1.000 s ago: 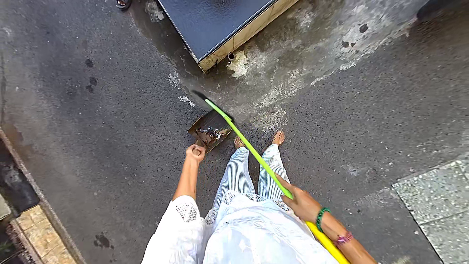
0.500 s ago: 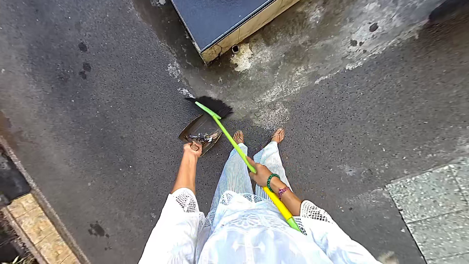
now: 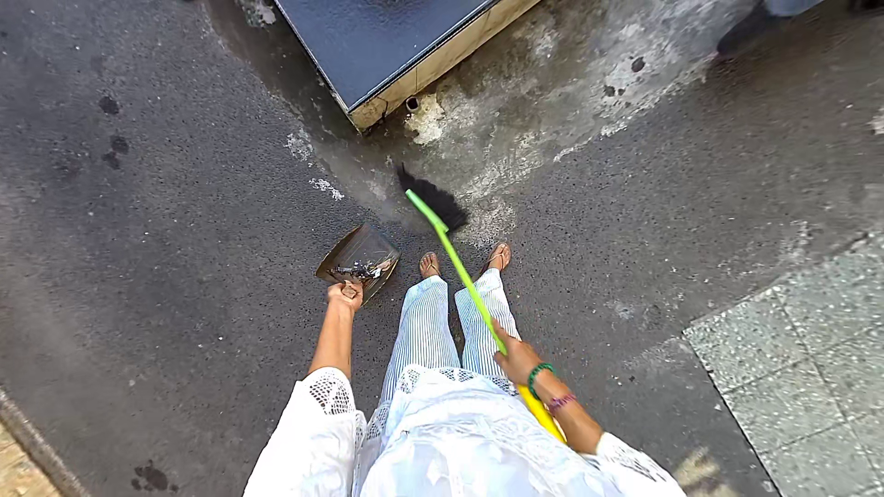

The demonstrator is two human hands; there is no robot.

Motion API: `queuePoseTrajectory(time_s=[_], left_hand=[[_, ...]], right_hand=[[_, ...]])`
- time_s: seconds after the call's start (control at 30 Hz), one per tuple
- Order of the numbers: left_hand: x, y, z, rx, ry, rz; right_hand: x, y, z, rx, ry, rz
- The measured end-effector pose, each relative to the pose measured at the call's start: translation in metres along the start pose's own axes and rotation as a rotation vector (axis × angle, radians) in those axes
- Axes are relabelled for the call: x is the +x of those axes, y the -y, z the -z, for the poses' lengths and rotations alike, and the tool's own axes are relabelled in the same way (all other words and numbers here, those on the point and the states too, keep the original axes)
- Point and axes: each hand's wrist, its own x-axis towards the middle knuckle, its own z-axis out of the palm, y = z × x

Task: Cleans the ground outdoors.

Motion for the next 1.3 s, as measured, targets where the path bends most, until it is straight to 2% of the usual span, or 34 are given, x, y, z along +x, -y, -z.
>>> queuePoseTrajectory(time_s=[0.1,0.2,0.37,0.43,0.53,0.63,0.73,0.83,0.93,1.07,1.2,1.3], left_hand=[[0.0,0.001,-0.004,-0.006,-0.022,-0.006],[0.002,-0.001,-0.002,-0.025,-0.026,-0.013],[0.005,-0.008,-0.001,-0.03,-0.012,0.006],[0.009,-0.009,0.0,-0.022,-0.009,0.012],[0.016,-0.009,0.002,-0.002,-0.01,0.007],[0.021,-0.01,0.012,-0.019,-0.002,0.01],[0.023,-0.019,0.04,-0.054,0.017,0.044],[0.024,-0.032,0.094,-0.081,0.074,0.115],[0.015,-0.03,0.154,-0.083,0.129,0.188],[-0.001,-0.007,0.217,-0.134,0.195,0.209],[-0.007,0.017,0.237,-0.193,0.185,0.203],[0.003,0.038,0.238,-0.227,0.143,0.175]], right_hand=[[0.031,0.026,-0.022,-0.017,0.14,0.063],[0.016,0.024,-0.023,0.059,0.239,0.152],[-0.07,0.012,0.023,-0.078,0.083,0.158],[-0.075,0.013,0.037,-0.122,-0.006,0.125],[-0.029,0.033,0.037,-0.149,-0.031,0.073],[0.035,0.052,0.005,-0.126,0.075,0.106],[0.044,0.056,-0.019,-0.074,0.22,0.15],[0.005,0.025,-0.016,0.091,0.31,0.178],[-0.047,-0.03,-0.004,0.038,0.18,0.24],[-0.107,-0.096,0.014,-0.03,-0.032,0.173],[-0.107,-0.138,0.017,0.006,-0.192,0.059],[-0.074,-0.138,-0.008,0.054,-0.228,-0.002]])
